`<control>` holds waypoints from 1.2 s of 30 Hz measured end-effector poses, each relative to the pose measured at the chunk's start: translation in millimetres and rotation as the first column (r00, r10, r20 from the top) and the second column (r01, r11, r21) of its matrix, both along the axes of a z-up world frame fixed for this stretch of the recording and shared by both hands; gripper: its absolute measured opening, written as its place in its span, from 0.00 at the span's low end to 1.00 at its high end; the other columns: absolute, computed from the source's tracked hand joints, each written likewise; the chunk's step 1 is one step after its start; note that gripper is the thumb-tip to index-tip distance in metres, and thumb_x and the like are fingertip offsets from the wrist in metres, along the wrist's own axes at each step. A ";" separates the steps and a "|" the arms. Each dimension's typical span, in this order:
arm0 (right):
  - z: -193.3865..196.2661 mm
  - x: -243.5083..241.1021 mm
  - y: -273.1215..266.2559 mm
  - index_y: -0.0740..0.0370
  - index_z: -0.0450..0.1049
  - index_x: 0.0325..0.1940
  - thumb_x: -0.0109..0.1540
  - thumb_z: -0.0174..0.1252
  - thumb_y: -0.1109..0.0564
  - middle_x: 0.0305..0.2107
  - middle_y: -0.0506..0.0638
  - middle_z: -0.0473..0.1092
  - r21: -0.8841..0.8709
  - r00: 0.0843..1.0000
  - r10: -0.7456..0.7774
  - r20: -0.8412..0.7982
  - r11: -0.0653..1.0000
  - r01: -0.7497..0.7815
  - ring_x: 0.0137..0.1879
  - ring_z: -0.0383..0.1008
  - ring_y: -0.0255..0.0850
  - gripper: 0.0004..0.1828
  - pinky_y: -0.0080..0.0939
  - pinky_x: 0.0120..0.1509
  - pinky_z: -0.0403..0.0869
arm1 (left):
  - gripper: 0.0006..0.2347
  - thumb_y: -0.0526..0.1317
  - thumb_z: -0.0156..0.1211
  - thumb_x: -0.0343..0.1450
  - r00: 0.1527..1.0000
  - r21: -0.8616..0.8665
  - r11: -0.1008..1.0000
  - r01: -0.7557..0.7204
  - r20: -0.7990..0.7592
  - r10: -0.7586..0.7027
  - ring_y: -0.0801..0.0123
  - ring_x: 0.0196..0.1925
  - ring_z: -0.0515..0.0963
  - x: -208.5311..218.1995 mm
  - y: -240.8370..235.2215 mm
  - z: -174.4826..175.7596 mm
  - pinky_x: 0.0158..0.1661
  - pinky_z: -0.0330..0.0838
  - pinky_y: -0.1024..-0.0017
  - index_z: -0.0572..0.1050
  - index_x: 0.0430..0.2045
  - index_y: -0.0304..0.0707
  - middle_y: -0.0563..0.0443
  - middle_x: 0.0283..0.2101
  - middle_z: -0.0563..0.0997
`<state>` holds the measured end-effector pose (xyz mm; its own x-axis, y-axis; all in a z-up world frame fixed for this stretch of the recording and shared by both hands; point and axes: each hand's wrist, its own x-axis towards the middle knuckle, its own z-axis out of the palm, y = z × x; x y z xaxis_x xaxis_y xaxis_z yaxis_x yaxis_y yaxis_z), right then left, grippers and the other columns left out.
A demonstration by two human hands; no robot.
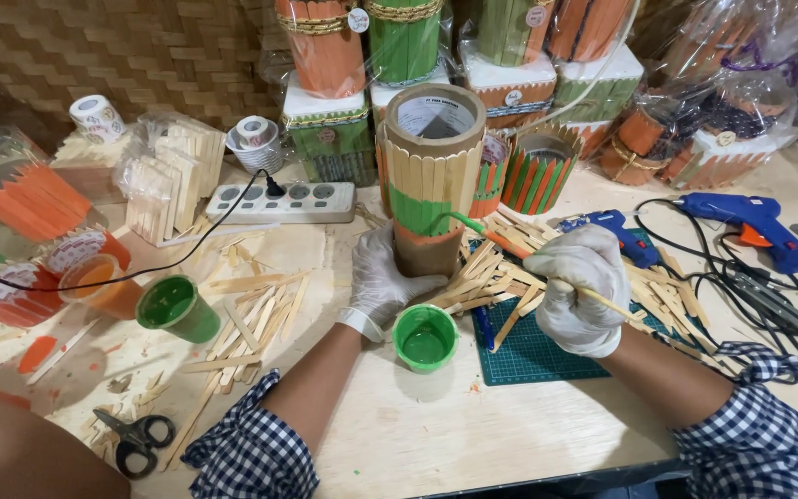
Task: Painting a green decorative band on a cylindrical craft item using a small brush and green paint.
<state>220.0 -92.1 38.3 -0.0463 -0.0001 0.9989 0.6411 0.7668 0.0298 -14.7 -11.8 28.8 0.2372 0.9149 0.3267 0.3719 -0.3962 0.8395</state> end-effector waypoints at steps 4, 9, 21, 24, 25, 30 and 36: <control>6.7 -0.5 3.1 0.65 0.80 0.32 0.71 0.49 0.48 0.27 0.54 0.77 0.025 1.000 -0.012 0.000 1.000 0.012 0.35 0.72 0.52 0.23 0.50 0.43 0.74 | 0.26 0.44 0.82 0.42 0.996 0.047 0.997 -0.055 -0.073 0.058 0.49 0.45 0.85 3.6 -1.0 1.9 0.46 0.80 0.55 0.78 0.31 0.44 0.46 0.34 0.85; 0.0 10.3 1.7 0.65 0.80 0.32 0.72 0.46 0.47 0.26 0.53 0.77 0.034 1.000 0.000 0.012 0.999 0.000 0.34 0.71 0.51 0.25 0.49 0.42 0.74 | 0.26 0.47 0.81 0.42 0.978 0.050 0.990 -0.133 -0.153 0.140 0.51 0.45 0.85 0.0 3.6 -4.3 0.46 0.81 0.54 0.78 0.32 0.47 0.49 0.34 0.85; -2.9 7.3 -1.1 0.64 0.81 0.34 0.72 0.47 0.47 0.28 0.54 0.77 0.000 1.000 -0.007 0.021 1.000 0.007 0.37 0.72 0.51 0.24 0.50 0.46 0.74 | 0.25 0.43 0.82 0.41 0.989 0.042 0.991 -0.130 -0.065 0.133 0.50 0.43 0.86 5.4 2.5 -5.3 0.42 0.80 0.58 0.79 0.30 0.44 0.45 0.32 0.85; -4.4 1.0 -5.7 0.62 0.81 0.34 0.71 0.48 0.47 0.29 0.52 0.77 -0.060 1.000 0.003 0.024 0.998 -0.001 0.37 0.73 0.52 0.23 0.50 0.45 0.74 | 0.25 0.43 0.83 0.42 1.000 0.015 1.000 -0.014 0.013 0.013 0.48 0.45 0.85 -3.1 5.9 -8.1 0.44 0.78 0.58 0.79 0.31 0.42 0.43 0.34 0.85; -4.2 -3.9 -4.3 0.62 0.81 0.34 0.71 0.48 0.48 0.29 0.53 0.77 -0.051 1.000 0.022 0.015 0.998 -0.021 0.37 0.72 0.51 0.22 0.50 0.45 0.73 | 0.25 0.43 0.83 0.42 1.000 0.015 1.000 -0.021 -0.008 0.021 0.49 0.45 0.85 -5.7 8.1 -10.2 0.44 0.79 0.58 0.79 0.31 0.42 0.44 0.34 0.85; -4.0 -12.4 -1.4 0.62 0.80 0.35 0.71 0.49 0.50 0.29 0.53 0.77 -0.060 1.000 0.024 0.014 0.998 -0.023 0.36 0.73 0.53 0.20 0.52 0.45 0.73 | 0.28 0.46 0.83 0.41 0.991 0.062 0.995 -0.081 -0.099 0.087 0.50 0.44 0.85 1.6 6.8 -8.6 0.43 0.80 0.57 0.79 0.32 0.41 0.44 0.34 0.85; -9.9 -13.3 7.0 0.62 0.80 0.35 0.71 0.51 0.52 0.29 0.54 0.77 -0.037 0.999 0.041 0.024 0.999 -0.040 0.35 0.73 0.53 0.18 0.52 0.42 0.74 | 0.30 0.42 0.84 0.40 1.000 0.052 0.999 -0.004 0.018 0.003 0.42 0.46 0.84 2.0 7.4 -15.2 0.46 0.78 0.52 0.79 0.36 0.37 0.37 0.37 0.84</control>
